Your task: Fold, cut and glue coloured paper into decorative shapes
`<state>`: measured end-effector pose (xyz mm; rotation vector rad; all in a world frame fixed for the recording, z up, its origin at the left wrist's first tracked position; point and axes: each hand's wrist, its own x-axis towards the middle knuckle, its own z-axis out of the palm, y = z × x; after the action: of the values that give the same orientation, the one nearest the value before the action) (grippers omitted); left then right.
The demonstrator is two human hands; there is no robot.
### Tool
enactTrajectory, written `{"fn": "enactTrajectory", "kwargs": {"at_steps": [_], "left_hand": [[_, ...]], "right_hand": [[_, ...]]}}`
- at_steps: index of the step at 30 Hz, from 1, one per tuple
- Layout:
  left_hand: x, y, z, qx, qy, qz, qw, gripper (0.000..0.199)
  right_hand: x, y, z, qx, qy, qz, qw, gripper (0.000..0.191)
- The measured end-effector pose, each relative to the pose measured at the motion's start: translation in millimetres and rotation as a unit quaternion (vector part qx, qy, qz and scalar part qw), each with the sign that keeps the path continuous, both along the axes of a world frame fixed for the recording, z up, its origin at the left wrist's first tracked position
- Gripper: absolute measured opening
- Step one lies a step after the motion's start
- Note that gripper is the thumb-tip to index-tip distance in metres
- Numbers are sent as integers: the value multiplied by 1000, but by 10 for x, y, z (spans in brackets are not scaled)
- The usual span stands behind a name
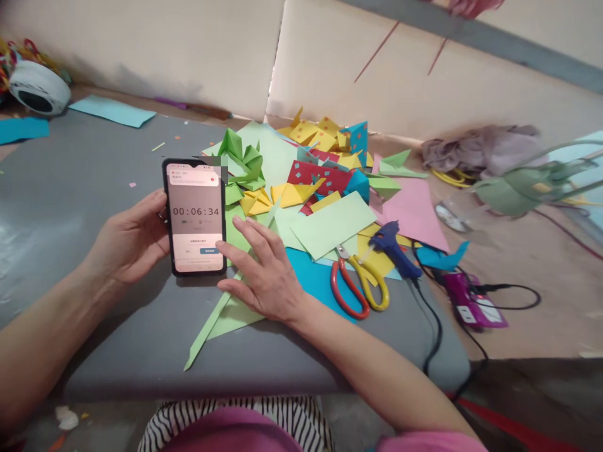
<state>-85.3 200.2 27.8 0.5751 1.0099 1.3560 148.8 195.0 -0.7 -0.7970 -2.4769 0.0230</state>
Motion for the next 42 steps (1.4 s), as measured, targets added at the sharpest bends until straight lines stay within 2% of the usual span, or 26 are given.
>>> {"fn": "enactTrajectory", "kwargs": {"at_steps": [14,22,37,42], "left_hand": [[33,-16,53,-9,-10,9,1000,14],[24,-4,15,-5,8,11,1000,12],[6,-9,-40,14,23,-8,1000,13],[26,-12,-2,-12,-4,5,1000,13]], "right_hand": [[1,-16,10,-2,-4,9,1000,54],[2,-20,-6,-21,-11,1,1000,52],[-9,-24,-16,-5,-23,-10,1000,53],[-7,-19,-17,4,-13,4,1000,54]]}}
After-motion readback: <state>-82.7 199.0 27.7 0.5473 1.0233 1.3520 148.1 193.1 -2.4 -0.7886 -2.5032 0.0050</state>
